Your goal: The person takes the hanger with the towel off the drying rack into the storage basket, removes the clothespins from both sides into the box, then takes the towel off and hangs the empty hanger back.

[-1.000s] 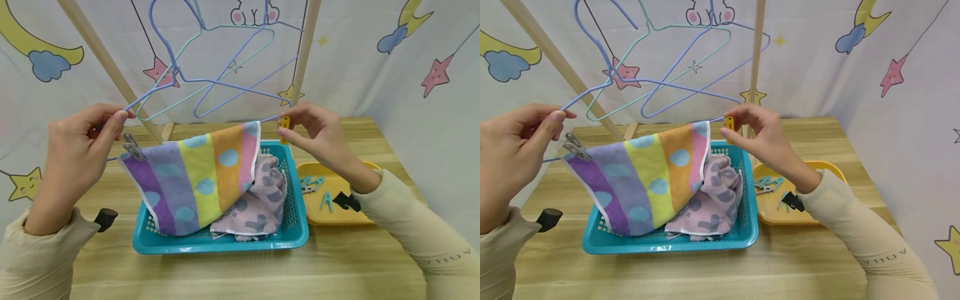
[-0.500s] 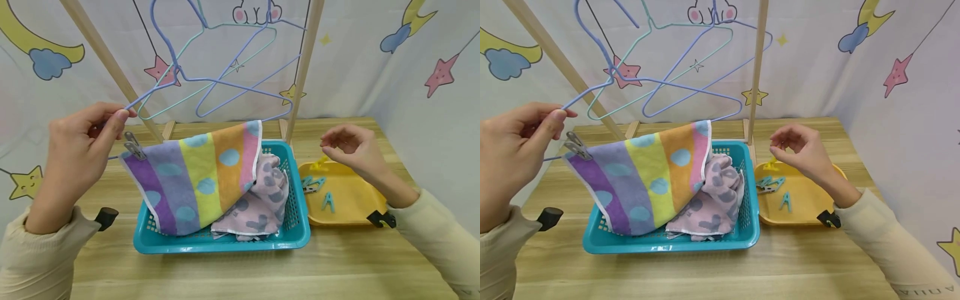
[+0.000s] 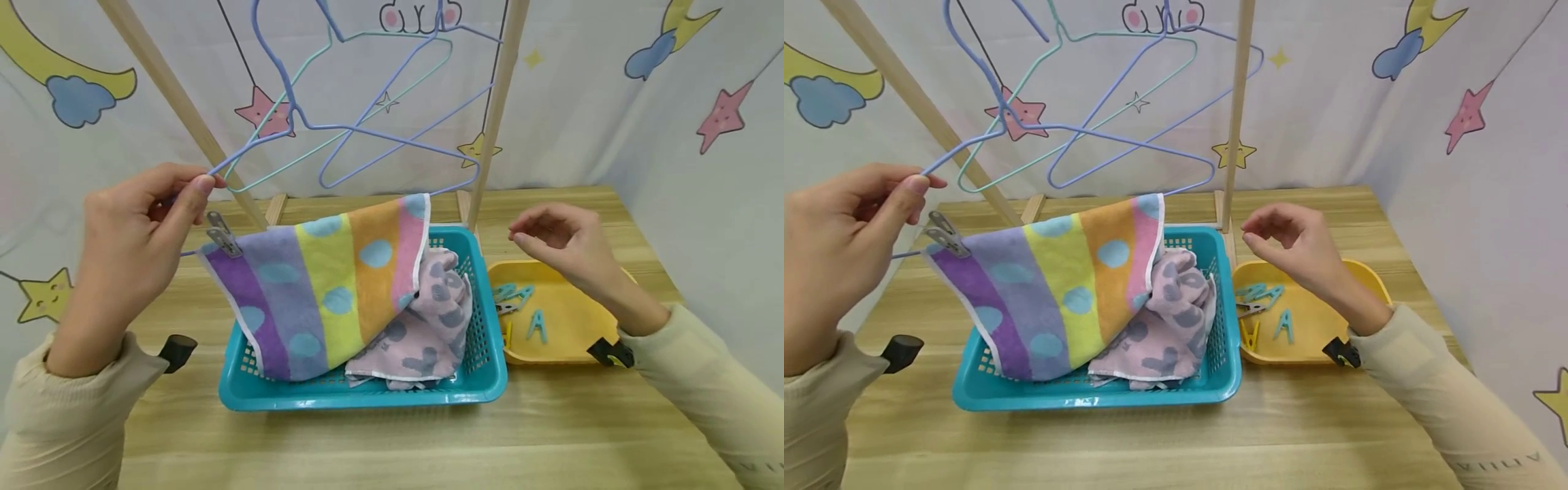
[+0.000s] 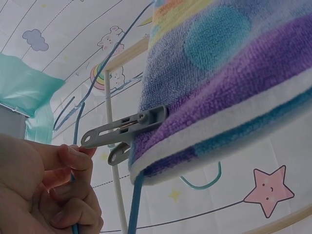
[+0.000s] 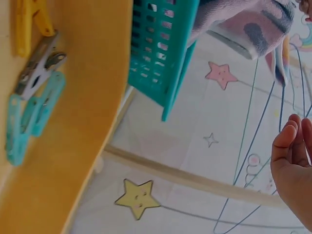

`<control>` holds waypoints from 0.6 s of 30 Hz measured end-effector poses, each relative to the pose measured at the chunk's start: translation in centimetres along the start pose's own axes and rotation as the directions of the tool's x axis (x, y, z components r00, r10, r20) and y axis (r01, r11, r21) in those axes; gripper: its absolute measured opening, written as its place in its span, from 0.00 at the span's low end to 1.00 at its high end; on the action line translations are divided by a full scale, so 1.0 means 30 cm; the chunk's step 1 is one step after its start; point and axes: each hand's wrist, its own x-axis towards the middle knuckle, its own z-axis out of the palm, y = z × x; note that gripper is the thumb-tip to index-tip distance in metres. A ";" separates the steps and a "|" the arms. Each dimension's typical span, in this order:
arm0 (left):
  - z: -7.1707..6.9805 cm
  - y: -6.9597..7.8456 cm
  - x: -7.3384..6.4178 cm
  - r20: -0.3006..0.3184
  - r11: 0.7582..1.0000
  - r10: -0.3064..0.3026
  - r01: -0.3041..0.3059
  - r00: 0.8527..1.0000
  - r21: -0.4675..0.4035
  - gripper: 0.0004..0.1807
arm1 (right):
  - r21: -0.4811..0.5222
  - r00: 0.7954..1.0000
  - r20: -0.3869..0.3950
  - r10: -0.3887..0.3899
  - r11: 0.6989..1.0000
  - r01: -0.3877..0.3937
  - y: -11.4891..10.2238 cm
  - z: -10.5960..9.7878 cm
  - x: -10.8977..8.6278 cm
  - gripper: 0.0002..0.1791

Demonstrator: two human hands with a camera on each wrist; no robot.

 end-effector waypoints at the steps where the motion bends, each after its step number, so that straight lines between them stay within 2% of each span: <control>1: 0.001 0.001 0.002 0.003 1.000 0.001 -0.001 1.000 -0.005 0.10 | -0.023 1.000 0.007 -0.009 1.000 0.009 -0.006 0.010 0.008 0.08; 8: 0.004 0.003 0.009 0.013 1.000 0.019 -0.019 1.000 -0.001 0.10 | -0.119 0.989 0.123 -0.087 0.988 0.102 -0.067 0.106 0.087 0.13; 18: -0.002 0.013 0.006 0.019 1.000 0.018 -0.018 1.000 0.009 0.10 | -0.102 0.930 0.268 -0.250 0.953 0.286 -0.184 0.288 0.224 0.10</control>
